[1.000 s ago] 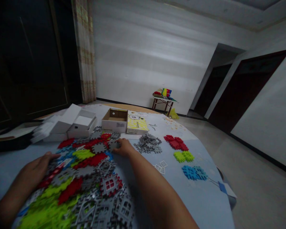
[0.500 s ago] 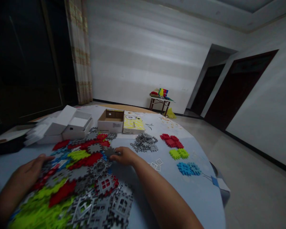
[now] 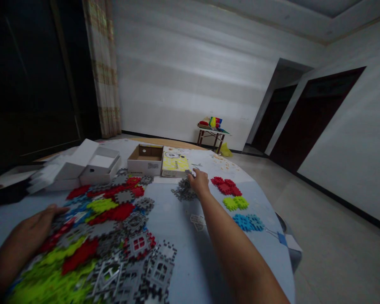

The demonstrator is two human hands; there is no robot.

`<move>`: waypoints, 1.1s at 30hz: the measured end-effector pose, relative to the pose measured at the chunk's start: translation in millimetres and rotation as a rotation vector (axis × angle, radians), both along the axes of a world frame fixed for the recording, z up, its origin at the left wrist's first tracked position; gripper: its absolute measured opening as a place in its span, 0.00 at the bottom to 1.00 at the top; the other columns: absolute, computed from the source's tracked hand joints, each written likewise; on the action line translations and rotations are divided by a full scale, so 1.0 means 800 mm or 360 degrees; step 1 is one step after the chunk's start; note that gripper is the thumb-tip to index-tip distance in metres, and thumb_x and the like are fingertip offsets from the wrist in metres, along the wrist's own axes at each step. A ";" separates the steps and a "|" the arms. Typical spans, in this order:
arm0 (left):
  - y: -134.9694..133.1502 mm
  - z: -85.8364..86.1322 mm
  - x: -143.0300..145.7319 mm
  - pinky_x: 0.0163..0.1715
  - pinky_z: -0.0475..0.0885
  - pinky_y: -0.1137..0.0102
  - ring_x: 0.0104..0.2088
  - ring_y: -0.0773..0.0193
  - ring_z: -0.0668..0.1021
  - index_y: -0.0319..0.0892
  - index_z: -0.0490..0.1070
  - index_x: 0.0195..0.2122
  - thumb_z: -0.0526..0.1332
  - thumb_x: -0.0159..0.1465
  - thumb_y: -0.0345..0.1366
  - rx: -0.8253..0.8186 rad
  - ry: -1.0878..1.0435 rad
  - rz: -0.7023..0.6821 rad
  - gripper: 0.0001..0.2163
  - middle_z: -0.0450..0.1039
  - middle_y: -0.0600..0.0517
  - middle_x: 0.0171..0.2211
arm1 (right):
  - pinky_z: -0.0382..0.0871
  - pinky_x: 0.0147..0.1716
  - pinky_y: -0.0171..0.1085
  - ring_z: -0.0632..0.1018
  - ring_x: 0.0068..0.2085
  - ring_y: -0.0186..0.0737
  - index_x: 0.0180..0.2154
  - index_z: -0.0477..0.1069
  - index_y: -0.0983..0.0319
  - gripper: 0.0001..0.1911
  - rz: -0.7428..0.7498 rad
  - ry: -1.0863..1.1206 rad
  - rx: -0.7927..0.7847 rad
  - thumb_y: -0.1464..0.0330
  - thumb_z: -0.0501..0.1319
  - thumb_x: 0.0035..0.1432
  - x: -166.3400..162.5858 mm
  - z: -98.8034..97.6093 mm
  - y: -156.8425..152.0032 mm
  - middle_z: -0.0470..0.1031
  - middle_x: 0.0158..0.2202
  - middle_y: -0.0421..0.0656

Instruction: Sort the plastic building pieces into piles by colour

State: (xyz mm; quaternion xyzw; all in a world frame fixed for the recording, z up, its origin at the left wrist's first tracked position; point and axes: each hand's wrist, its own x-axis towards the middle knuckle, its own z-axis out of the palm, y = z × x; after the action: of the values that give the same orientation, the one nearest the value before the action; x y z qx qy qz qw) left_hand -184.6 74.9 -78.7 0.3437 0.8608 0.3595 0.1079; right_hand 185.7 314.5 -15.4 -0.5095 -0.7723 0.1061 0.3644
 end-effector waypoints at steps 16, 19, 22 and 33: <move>-0.004 0.012 0.017 0.51 0.60 0.61 0.51 0.53 0.68 0.38 0.73 0.42 0.41 0.59 0.49 0.0092 0.0069 0.0012 0.27 0.69 0.42 0.48 | 0.60 0.41 0.36 0.72 0.37 0.38 0.36 0.74 0.58 0.13 0.1249 -0.0551 0.0034 0.75 0.56 0.50 -0.100 -0.030 -0.111 0.76 0.33 0.41; -0.003 0.013 0.018 0.51 0.61 0.61 0.50 0.53 0.69 0.38 0.73 0.42 0.41 0.59 0.49 0.0125 0.0091 0.0003 0.26 0.70 0.42 0.48 | 0.60 0.39 0.35 0.72 0.35 0.38 0.33 0.74 0.59 0.13 0.1249 -0.0689 0.0013 0.77 0.55 0.48 -0.107 -0.029 -0.114 0.76 0.31 0.41; -0.003 0.016 0.022 0.51 0.61 0.60 0.50 0.53 0.69 0.39 0.72 0.43 0.41 0.59 0.49 0.0127 0.0083 -0.0004 0.26 0.70 0.42 0.48 | 0.59 0.37 0.35 0.71 0.34 0.39 0.32 0.74 0.61 0.11 0.1177 -0.0689 0.0017 0.76 0.55 0.47 -0.111 -0.033 -0.109 0.75 0.30 0.42; 0.000 0.013 0.025 0.54 0.58 0.63 0.53 0.55 0.67 0.39 0.72 0.42 0.43 0.59 0.49 0.0162 0.0001 -0.0072 0.25 0.69 0.43 0.49 | 0.60 0.27 0.31 0.69 0.27 0.32 0.43 0.70 0.61 0.15 0.0971 -0.0014 -0.0677 0.66 0.59 0.52 -0.149 -0.060 -0.106 0.71 0.26 0.38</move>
State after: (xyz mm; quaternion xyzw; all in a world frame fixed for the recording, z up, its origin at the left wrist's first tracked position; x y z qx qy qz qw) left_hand -164.7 75.1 -68.1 0.3682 0.8335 0.4001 0.0982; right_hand 66.4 229.8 -63.2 -0.3208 -0.8508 0.3658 0.1985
